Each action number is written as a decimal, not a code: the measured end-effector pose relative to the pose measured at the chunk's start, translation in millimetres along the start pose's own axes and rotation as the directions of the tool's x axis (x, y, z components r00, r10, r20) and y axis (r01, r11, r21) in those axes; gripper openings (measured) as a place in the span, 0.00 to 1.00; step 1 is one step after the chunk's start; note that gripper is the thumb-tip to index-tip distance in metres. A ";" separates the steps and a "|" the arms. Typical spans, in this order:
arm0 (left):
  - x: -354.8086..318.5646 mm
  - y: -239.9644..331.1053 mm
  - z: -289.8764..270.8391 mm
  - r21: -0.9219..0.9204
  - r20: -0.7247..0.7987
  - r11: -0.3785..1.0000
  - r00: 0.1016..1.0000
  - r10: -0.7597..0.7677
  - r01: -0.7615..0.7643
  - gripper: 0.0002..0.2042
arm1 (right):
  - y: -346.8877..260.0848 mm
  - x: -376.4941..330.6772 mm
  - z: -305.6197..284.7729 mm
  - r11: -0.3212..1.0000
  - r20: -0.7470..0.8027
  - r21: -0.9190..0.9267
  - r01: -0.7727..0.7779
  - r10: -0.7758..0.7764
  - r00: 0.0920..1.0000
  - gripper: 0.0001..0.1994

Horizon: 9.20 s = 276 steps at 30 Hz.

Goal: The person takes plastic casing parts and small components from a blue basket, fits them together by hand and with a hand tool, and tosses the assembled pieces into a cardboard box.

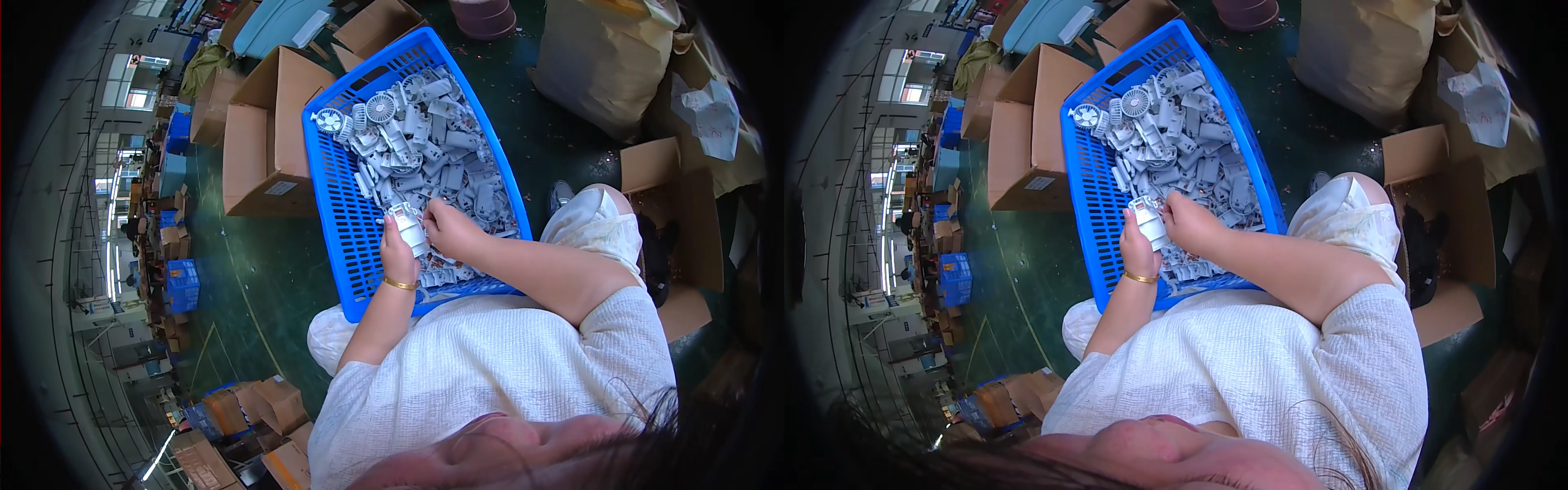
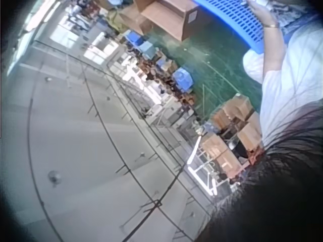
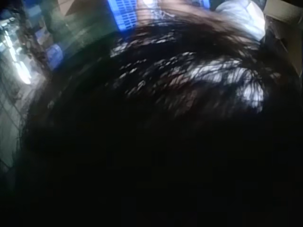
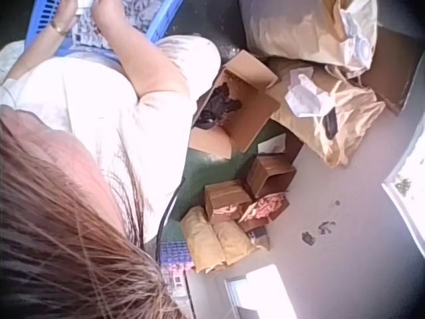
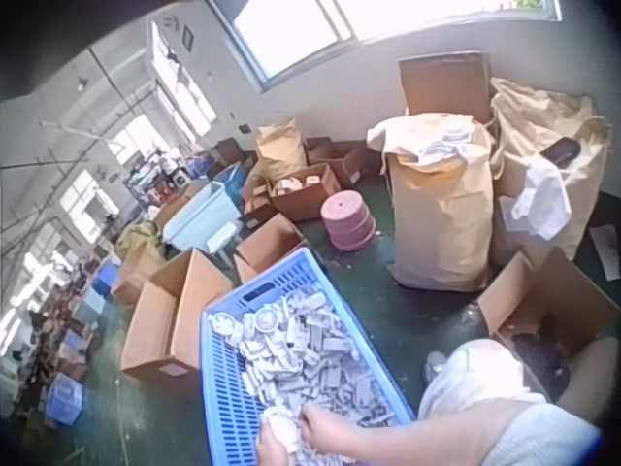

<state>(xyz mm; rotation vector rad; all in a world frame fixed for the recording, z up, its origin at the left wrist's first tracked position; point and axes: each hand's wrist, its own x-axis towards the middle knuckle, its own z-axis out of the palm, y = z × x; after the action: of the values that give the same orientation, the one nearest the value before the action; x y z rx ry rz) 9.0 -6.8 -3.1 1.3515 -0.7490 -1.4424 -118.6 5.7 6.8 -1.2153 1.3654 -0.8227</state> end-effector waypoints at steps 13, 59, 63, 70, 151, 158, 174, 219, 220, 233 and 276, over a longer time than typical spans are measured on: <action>4.2 -1.8 -11.7 0.134 0.085 0.991 0.996 0.018 -0.030 0.20 | 10.4 8.3 -8.3 0.989 0.158 -0.075 0.129 -0.116 0.981 0.05; 18.7 -11.7 -21.9 0.511 0.167 0.813 0.960 0.224 -0.279 0.18 | 10.8 9.5 -12.9 0.991 -0.032 -0.110 0.082 -0.086 0.996 0.07; 35.7 -13.8 -37.7 0.756 0.615 -0.178 0.592 0.521 -0.630 0.28 | 20.8 15.9 -11.0 0.997 -0.073 -0.077 0.018 -0.023 0.997 0.07; 108.0 -18.2 -105.1 0.784 0.238 0.426 0.852 0.466 -0.452 0.21 | 14.5 15.5 -5.7 0.998 -0.013 -0.067 0.004 -0.005 1.000 0.08; 142.5 -130.6 -168.9 0.894 0.095 -0.379 0.928 -0.359 -0.238 0.14 | 38.8 33.8 -3.1 0.806 0.028 0.527 -0.268 0.299 0.954 0.04; 141.0 -85.7 -140.1 0.989 0.089 0.132 0.984 -0.155 -0.069 0.22 | 28.5 35.5 -1.0 0.821 0.059 0.509 -0.259 0.267 0.962 0.03; 7.2 -16.5 -36.1 0.635 0.240 0.683 0.933 0.269 -0.360 0.24 | 18.4 7.4 -2.9 0.943 0.105 -0.273 0.193 -0.170 0.980 0.06; 4.4 -37.0 -35.4 0.556 0.138 0.777 0.955 0.262 -0.294 0.20 | 6.3 2.4 0.8 0.992 0.076 -0.120 -0.023 0.032 0.997 0.07; 6.5 -35.9 -33.5 0.535 0.144 0.795 0.959 0.246 -0.284 0.20 | 12.3 5.7 0.7 0.990 0.059 -0.140 0.027 -0.018 0.998 0.08; 82.2 -39.2 -87.4 0.890 0.008 0.454 0.993 -0.121 0.049 0.26 | 40.6 16.3 6.8 0.985 -0.016 -0.169 0.025 -0.028 0.999 0.08; 142.4 -52.1 -31.2 -0.031 0.141 1.000 0.990 0.000 0.004 0.08 | 57.9 34.3 5.8 0.904 0.065 0.317 -0.286 0.280 0.958 0.06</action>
<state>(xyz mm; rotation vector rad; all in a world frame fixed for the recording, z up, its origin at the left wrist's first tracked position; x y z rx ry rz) 41.3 -116.2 -107.7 1.2362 -0.8129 -1.5572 -122.0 -12.5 -58.2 -0.7454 1.2934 -0.7876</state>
